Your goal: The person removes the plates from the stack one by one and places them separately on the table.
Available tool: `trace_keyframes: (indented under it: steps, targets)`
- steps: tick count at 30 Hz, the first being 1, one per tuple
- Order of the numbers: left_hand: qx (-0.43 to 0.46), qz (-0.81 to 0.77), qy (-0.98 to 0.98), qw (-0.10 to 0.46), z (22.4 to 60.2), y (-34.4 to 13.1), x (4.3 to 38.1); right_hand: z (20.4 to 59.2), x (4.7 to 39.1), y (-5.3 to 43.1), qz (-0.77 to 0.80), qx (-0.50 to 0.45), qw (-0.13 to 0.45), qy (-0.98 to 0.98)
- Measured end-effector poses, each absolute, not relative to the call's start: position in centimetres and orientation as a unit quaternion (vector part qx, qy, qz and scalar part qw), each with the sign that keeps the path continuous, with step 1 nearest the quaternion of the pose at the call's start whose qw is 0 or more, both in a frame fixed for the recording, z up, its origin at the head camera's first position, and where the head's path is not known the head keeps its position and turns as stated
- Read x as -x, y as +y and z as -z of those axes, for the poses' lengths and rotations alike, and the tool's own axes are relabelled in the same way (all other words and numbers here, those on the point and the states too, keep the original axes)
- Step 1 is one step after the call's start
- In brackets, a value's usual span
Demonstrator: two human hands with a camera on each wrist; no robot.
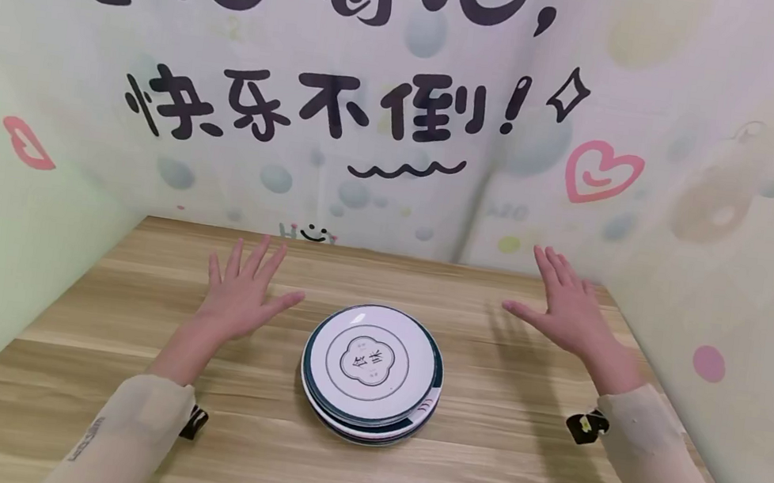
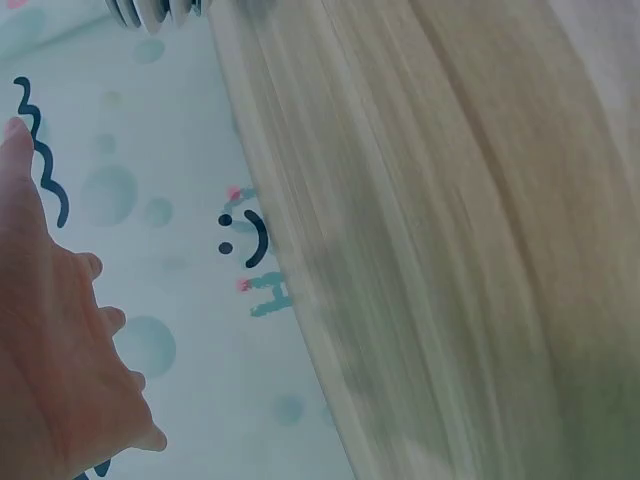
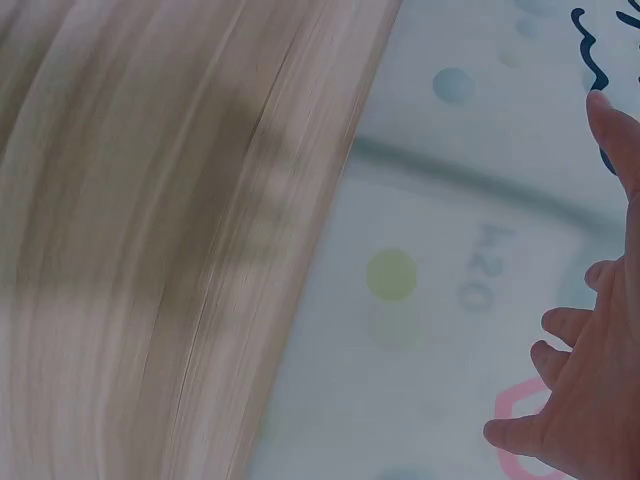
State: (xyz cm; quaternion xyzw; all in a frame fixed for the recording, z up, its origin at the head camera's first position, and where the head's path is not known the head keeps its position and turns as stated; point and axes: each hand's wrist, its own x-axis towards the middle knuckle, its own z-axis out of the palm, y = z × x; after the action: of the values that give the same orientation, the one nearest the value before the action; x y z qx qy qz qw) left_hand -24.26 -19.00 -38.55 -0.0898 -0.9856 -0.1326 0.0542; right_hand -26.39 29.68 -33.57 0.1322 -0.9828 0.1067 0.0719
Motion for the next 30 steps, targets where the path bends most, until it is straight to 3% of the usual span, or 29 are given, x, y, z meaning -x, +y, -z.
trace_keyframes:
  steps: [10,30]
  targets:
    - [0.113,0.149,-0.981,0.053,38.5,-18.9,23.2,33.9,25.8,29.0,-0.124,-0.169,0.101,-0.973]
    - [0.18,0.179,-0.966,0.038,39.0,-18.2,21.0,34.3,24.5,26.7,-0.143,-0.197,0.091,-0.966]
